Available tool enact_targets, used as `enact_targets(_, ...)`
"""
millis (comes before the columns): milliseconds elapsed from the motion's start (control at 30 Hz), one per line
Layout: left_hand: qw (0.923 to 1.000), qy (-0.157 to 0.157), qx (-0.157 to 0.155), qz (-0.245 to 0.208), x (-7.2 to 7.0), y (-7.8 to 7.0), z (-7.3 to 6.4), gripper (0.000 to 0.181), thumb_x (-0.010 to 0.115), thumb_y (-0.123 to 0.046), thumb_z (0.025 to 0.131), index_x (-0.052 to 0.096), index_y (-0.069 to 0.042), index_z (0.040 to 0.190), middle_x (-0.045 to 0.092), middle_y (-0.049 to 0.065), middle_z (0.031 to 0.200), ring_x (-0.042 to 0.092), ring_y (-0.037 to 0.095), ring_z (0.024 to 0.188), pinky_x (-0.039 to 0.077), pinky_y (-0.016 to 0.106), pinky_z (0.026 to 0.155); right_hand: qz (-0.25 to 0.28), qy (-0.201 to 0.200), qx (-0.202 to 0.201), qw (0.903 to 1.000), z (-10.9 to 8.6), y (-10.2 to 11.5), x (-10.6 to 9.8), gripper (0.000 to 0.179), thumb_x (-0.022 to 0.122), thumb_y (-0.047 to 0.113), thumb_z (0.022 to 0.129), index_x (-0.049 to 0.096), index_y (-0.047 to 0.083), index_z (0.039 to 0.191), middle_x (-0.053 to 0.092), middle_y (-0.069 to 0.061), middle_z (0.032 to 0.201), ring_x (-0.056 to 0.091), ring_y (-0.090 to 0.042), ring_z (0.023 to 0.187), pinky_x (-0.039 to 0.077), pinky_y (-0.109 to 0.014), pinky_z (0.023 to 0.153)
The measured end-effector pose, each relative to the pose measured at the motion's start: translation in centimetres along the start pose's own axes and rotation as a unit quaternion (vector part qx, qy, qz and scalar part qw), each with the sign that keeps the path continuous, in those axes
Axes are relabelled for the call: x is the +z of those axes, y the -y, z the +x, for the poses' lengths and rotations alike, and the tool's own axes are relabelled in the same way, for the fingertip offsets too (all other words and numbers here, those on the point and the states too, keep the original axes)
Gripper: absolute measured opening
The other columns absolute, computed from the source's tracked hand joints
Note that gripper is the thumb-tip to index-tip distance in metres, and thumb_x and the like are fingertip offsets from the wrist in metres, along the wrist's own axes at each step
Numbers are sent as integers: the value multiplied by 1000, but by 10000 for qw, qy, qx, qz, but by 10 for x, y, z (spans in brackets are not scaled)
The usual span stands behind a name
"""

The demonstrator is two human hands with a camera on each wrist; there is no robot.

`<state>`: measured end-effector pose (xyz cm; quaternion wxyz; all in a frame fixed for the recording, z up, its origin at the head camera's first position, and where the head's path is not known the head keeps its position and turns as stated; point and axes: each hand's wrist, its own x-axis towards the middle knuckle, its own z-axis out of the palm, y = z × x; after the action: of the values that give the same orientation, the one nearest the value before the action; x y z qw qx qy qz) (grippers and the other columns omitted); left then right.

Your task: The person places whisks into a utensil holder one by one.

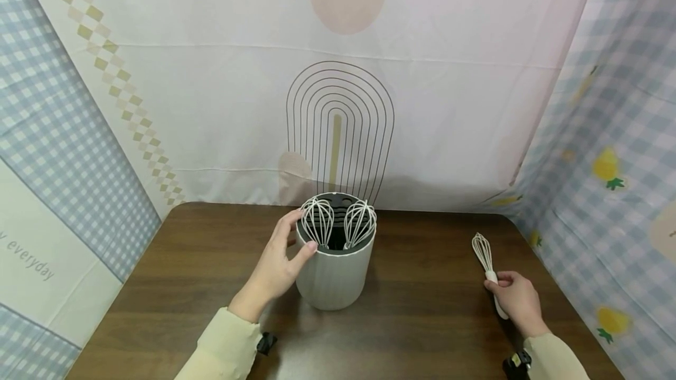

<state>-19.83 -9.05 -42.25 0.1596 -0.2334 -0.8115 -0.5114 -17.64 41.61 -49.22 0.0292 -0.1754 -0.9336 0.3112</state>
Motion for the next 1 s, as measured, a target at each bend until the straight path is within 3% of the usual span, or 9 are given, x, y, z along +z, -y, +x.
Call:
enact_targets(200,10000,-11,9,-8,0,0,0,60,64,-29,92,36,-17,143,35,1,147,43,20,123,47,46,95,-35,21,-48,10000,1,2,0,45,67,23,90,58,-13,115,68,-18,90,63,-27,77,48,-34,58)
enact_targets(400,10000,-19,44,-4,1,2,0,60,65,-29,92,35,-18,144,35,1,148,43,21,124,47,47,95,-198,-240,-325,9990,-2,10,3,36,62,18,91,61,-11,112,68,-15,87,61,-23,72,47,-33,57)
enact_targets(600,10000,-22,78,3,2,1,0,60,65,-28,92,36,-17,144,35,2,147,44,21,123,48,46,95,-301,-495,-644,9962,-5,30,3,34,58,17,95,60,-11,115,65,-16,90,59,-27,76,44,-36,62)
enact_targets(867,10000,-28,38,4,1,0,0,59,64,-29,92,36,-16,143,36,2,147,44,21,122,48,46,94,35,-663,-989,9929,-13,61,2,35,53,17,98,56,-10,120,64,-24,100,61,-36,88,46,-46,72)
enact_targets(1000,10000,-32,38,13,1,1,0,59,64,-29,92,36,-16,143,36,2,147,44,22,123,48,46,94,328,-872,-1247,9878,-20,81,1,35,54,16,97,55,-10,120,64,-24,101,61,-31,88,47,-37,74)
